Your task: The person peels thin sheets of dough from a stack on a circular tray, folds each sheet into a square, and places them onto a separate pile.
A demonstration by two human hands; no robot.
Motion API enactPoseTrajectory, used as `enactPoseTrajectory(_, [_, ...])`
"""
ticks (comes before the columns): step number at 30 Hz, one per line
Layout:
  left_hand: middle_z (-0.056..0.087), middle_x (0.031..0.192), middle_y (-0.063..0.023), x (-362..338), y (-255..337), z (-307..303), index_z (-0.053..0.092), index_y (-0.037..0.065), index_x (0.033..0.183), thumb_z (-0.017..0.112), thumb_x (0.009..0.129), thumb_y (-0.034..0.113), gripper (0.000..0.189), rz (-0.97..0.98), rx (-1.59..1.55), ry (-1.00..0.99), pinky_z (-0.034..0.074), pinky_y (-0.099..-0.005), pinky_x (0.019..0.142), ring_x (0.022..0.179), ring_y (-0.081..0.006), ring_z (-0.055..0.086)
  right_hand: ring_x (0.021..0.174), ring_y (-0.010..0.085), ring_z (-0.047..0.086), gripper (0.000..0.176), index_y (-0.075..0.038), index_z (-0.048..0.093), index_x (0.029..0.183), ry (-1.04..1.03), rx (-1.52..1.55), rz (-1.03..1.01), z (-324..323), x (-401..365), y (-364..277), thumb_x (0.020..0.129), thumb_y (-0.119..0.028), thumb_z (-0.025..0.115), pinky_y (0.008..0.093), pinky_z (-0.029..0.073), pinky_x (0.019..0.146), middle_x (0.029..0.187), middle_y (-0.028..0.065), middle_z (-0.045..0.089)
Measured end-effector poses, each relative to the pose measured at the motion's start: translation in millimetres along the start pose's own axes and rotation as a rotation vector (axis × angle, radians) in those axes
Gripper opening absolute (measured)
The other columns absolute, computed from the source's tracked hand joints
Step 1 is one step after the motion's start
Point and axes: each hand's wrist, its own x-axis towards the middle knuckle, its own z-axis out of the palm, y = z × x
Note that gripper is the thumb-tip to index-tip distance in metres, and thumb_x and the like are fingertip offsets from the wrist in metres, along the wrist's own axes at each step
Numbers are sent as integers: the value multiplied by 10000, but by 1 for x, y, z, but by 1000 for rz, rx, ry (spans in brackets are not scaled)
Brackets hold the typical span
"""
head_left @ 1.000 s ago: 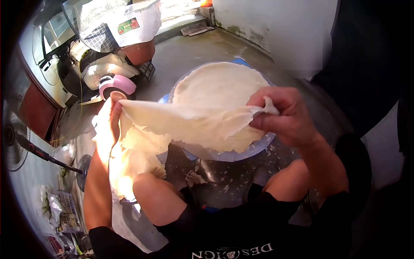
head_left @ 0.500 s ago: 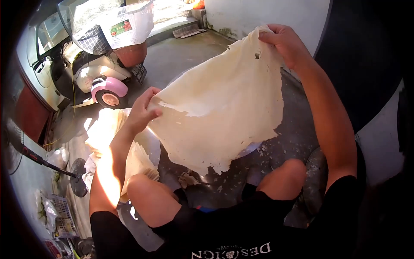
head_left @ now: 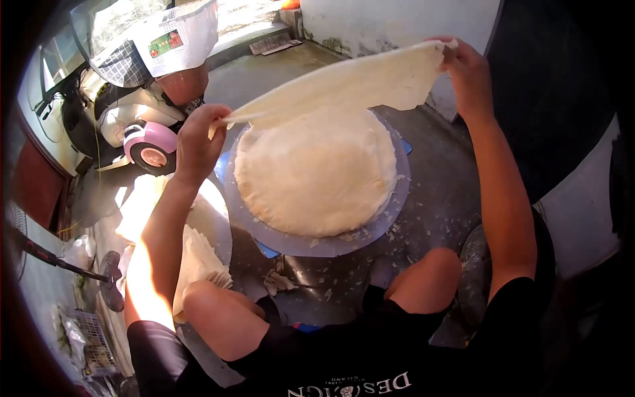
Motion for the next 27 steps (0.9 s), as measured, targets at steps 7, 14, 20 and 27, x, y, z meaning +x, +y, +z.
enactPoseTrajectory(7, [696,878,-74,-133,2,22,671,96,873,688,788,-4,132,15,-8,-433,514,-404,743,824,-294,650,923,152,648,169,-24,714,1009,-461,-67,169,-16,-167,106,853,15,660,296,504,831,1019,76,687])
enactPoseTrajectory(14, [714,945,-44,-181,-8,26,725,114,901,677,820,78,101,-21,-78,-776,535,-385,775,906,-279,668,900,258,675,156,-43,720,928,-900,-275,250,-21,-224,129,786,17,697,340,528,796,944,89,700])
enactPoseTrajectory(20, [707,1014,-42,-181,-1,22,717,119,927,676,842,110,95,-53,-183,-868,534,-390,805,955,-278,659,898,263,680,117,-37,714,880,-1060,-301,213,-15,-196,100,768,-6,710,361,534,790,933,79,708])
enactPoseTrajectory(27, [658,896,8,-202,-54,47,659,83,1070,610,977,153,126,-1044,-771,-827,496,-276,756,799,-117,613,676,113,617,234,-10,700,864,-699,36,744,35,-87,158,937,-225,644,278,494,639,763,22,668])
